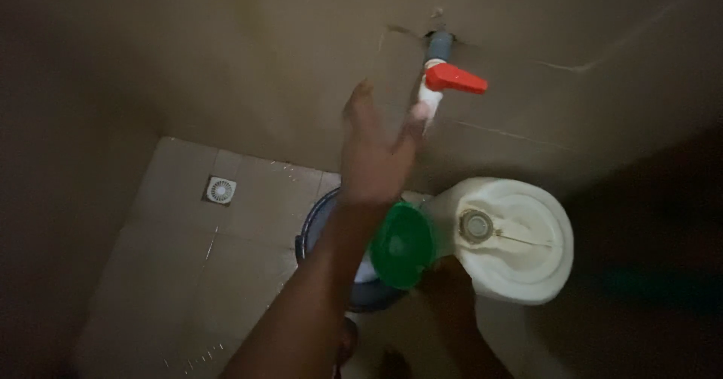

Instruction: The person fills a bucket with water from a faucet, adds detergent from a packet, and uses a brush and a bowl of soapy water to scrub the exterior and interior surfaces of a toilet.

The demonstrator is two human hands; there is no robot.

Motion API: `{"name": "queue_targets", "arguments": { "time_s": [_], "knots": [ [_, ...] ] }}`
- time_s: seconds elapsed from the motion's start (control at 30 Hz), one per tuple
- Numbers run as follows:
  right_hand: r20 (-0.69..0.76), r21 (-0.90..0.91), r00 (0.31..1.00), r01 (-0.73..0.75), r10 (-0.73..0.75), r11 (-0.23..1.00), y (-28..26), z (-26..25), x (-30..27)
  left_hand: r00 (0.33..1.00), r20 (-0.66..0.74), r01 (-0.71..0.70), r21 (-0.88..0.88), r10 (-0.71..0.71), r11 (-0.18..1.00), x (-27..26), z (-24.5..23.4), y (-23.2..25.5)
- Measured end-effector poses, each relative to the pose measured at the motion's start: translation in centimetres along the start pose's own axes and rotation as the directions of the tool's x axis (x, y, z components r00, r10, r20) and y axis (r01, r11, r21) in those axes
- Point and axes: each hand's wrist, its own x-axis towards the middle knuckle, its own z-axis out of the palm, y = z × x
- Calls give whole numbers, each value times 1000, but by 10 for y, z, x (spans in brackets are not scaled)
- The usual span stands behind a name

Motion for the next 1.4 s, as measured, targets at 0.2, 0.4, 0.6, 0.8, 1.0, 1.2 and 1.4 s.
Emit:
{"name": "queue_targets", "arguments": {
  "time_s": [0.2,0.4,0.6,0.8,1.0,1.2,1.4],
  "knots": [
    [72,-27,997,41,-39,999,3,49,20,915,175,260,436,-364,862,-97,-50,-116],
    [122,-147,992,53,-35,988,40,119,71,892,322,25,663,-316,748,-169,-61,-203],
    [139,-270,989,84,-47,959,85,177,123,807,486,-99,672,-336,734,-224,-51,-296],
    [107,-397,990,128,-93,909,130,224,163,767,452,148,566,-456,811,-245,-30,-359],
    [238,-495,959,255,-153,831,162,281,174,843,359,164,537,-400,828,-241,-12,-373],
    [190,-321,981,90,-29,943,141,252,162,762,353,278,578,-543,767,-227,-10,-362],
    [228,7,965,-131,126,991,59,168,112,821,310,251,559,-480,790,-197,-33,-333]
  ]
}}
